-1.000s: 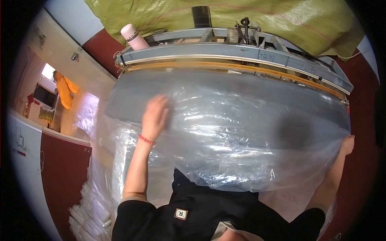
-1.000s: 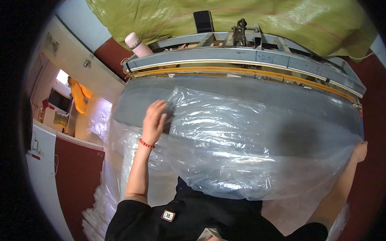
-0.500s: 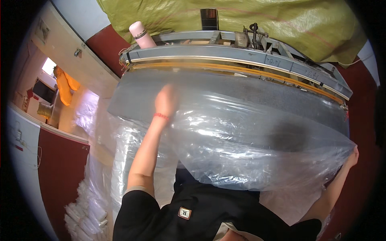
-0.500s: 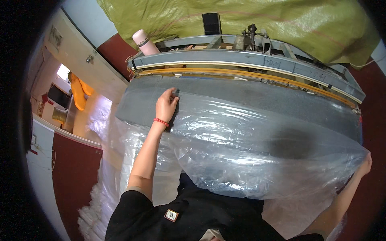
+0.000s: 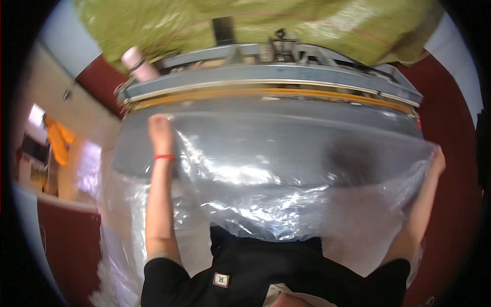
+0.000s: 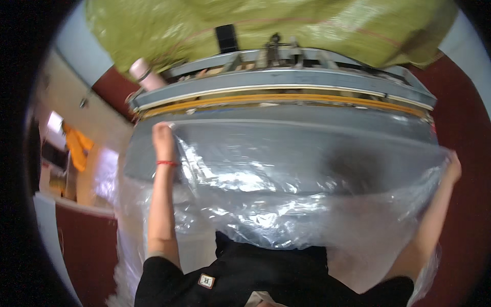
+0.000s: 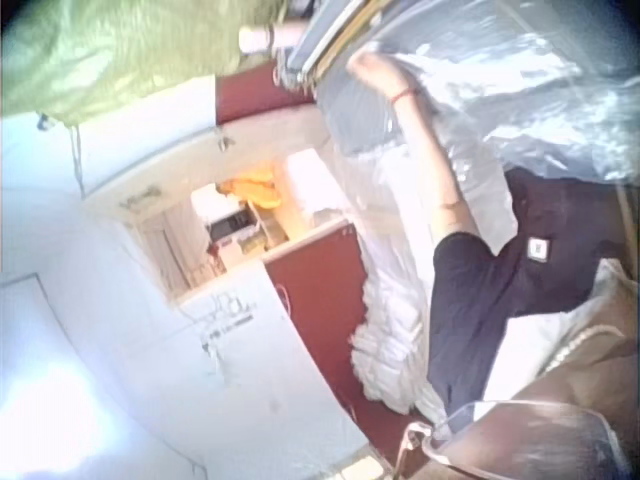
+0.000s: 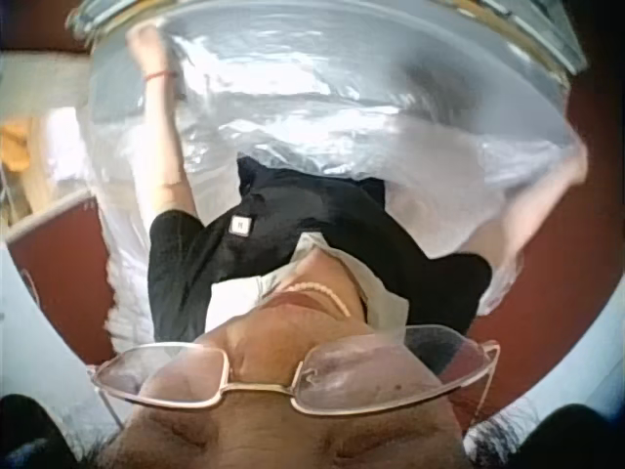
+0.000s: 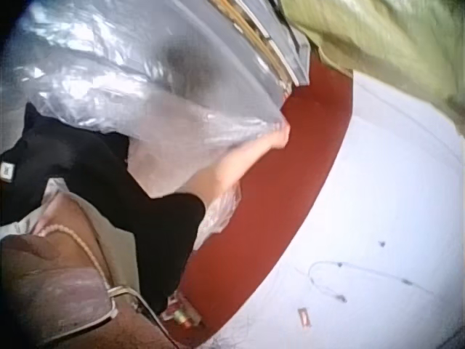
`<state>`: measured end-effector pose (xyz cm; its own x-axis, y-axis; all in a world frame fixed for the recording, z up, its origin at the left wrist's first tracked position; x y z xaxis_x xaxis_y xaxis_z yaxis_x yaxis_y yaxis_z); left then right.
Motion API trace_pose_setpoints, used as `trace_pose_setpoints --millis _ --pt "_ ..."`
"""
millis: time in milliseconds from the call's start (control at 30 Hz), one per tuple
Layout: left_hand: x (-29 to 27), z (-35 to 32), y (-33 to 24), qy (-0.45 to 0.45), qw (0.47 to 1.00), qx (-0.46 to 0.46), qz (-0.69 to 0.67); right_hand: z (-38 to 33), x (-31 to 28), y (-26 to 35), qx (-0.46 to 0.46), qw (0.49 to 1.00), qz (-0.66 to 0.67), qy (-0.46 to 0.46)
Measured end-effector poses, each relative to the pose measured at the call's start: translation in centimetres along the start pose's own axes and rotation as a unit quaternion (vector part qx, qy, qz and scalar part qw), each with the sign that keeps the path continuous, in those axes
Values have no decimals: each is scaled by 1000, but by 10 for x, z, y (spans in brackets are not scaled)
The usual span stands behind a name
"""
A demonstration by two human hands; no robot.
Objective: Operate an industrial machine to seal and cut large sheets of plastic film.
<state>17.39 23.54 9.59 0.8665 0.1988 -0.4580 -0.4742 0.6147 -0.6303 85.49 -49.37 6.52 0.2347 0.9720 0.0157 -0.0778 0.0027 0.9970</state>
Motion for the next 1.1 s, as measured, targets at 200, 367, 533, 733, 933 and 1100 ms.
trace_pose_setpoints --millis 200,367,533,733,933,1100 --pt "18 50 107 -51 991 -111 -51 -28 141 -15 -344 901 -261 -30" --pt "12 82 182 -83 979 -136 -129 -38 210 -18 -239 962 -131 16" --pt "45 85 165 -54 968 -140 -202 -45 204 -9 -205 956 -209 -33" --pt "15 94 206 -21 976 -132 -173 -48 211 -8 -165 984 -65 7" --pt "17 71 150 -188 969 -133 -91 -45 188 -11 -194 979 -57 0" --pt "-10 63 128 109 945 177 254 -68 186 14 -291 930 -221 25"
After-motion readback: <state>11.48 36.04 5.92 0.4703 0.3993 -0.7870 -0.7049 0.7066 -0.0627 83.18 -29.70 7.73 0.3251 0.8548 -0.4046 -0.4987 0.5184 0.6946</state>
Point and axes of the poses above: each hand's wrist, its own z-axis towards the middle knuckle, its own x-axis out of the palm, y = z × x, the point moved 8 cm from there along z, towards the middle knuckle, and after that the axes turned 1 degree about x, right-handed, at the moved point
